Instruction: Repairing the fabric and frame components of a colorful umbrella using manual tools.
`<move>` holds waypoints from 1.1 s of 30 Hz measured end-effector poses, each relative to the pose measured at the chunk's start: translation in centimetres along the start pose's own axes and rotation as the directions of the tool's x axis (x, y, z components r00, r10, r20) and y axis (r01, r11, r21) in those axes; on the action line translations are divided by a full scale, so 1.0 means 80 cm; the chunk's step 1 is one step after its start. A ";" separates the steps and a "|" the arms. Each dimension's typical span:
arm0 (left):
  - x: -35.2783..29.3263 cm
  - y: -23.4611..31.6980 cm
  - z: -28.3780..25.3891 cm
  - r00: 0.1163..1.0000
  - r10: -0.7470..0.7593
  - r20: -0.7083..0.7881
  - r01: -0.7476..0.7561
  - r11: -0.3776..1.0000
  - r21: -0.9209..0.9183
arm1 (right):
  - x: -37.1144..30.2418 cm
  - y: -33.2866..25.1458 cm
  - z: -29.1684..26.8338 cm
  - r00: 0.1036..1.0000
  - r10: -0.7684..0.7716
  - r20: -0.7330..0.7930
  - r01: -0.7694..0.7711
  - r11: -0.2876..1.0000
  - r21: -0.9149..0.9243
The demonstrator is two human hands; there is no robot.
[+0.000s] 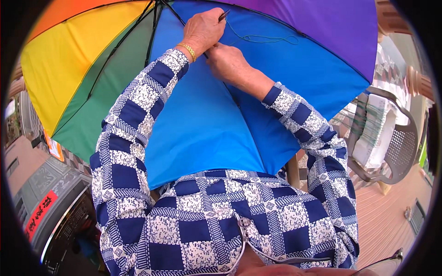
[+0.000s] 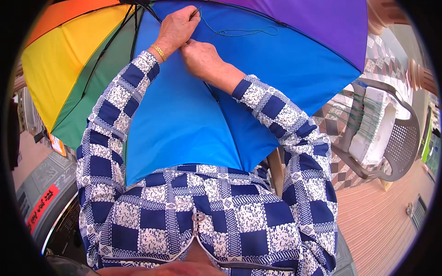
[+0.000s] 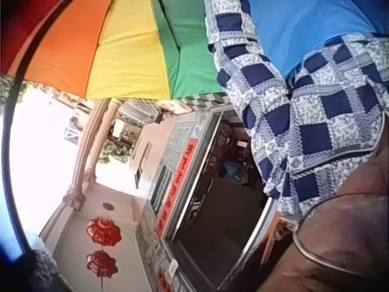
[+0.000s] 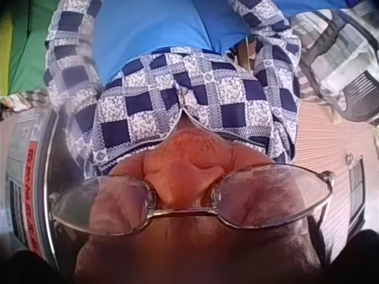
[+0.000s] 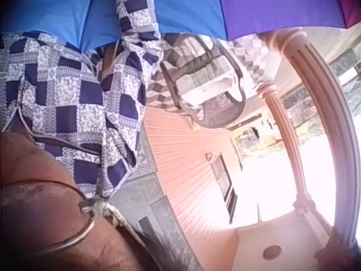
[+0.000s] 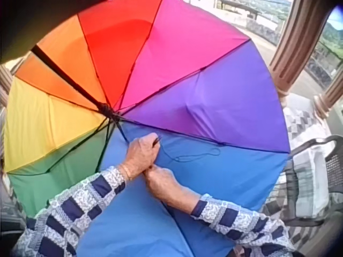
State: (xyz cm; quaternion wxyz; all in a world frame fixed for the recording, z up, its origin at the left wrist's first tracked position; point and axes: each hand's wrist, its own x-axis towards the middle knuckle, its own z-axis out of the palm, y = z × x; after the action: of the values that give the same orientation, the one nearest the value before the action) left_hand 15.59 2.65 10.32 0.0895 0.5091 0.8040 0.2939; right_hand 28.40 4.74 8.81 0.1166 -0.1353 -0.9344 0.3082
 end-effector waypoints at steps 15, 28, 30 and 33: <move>-0.028 0.005 -0.041 0.959 0.135 -0.248 -0.207 0.933 -0.294 | 0.033 0.016 -0.006 0.940 0.330 0.088 -0.304 0.693 0.653; -0.064 -0.050 -0.049 0.830 -0.551 0.082 0.434 0.548 -0.715 | -0.012 0.034 -0.076 0.732 0.169 0.660 -0.661 0.412 0.628; -0.075 -0.078 -0.037 0.857 -0.513 0.054 0.415 0.622 -0.664 | -0.019 0.060 -0.132 0.819 0.348 0.456 -0.574 0.486 0.659; -0.080 -0.091 -0.019 0.912 -0.411 0.019 0.351 0.751 -0.559 | -0.035 0.206 -0.285 0.924 0.381 0.042 -0.019 -0.064 0.998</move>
State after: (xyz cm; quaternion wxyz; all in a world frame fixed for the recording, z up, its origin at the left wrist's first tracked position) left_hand 12.31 -5.79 6.43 0.2479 0.2707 0.7750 0.5144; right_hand 40.83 28.97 16.26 0.2478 -0.1858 -0.3729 0.8747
